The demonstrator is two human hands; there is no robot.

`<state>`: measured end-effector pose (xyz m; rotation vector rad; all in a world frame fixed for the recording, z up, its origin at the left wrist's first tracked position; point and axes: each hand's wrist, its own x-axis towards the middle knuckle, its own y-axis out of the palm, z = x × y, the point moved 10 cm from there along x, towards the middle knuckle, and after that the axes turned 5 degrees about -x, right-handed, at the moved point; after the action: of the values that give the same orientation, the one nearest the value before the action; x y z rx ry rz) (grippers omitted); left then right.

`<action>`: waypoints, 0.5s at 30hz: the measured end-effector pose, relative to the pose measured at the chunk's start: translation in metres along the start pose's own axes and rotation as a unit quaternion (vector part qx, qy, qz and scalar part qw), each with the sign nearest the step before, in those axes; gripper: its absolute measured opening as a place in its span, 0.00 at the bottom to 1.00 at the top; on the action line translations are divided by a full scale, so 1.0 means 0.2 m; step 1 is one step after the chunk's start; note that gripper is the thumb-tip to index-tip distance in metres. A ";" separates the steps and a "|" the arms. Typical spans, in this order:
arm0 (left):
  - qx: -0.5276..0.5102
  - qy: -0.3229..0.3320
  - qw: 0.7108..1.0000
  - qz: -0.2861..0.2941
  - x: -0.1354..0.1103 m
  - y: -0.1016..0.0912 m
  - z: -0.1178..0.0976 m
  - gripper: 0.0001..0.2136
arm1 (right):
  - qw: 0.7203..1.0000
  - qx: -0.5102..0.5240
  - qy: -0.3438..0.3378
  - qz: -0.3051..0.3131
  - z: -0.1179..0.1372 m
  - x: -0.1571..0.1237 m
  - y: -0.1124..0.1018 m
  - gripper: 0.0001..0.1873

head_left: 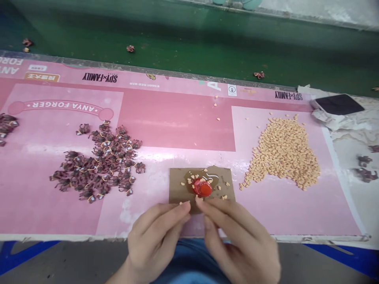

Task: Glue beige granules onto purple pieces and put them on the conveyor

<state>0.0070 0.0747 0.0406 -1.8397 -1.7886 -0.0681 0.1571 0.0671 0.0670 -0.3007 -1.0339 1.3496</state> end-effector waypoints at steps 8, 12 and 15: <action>-0.225 -0.212 0.950 -0.040 -0.01 0.00 0.23 0.05 | 0.988 0.013 0.118 -0.096 -0.28 -0.08 -0.21 0.14; -0.184 -0.218 0.958 0.005 0.19 -0.07 0.26 0.09 | 0.985 0.018 0.149 -0.083 -0.41 -0.12 -0.24 0.10; -0.013 -0.192 0.981 0.039 0.51 -0.14 0.37 0.07 | 0.985 0.010 0.139 -0.097 -0.46 -0.13 -0.29 0.09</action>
<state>-0.0328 0.1971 0.0310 -2.0451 -1.9702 0.3162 0.2672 0.0625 0.0458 -0.3531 -0.7937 1.1064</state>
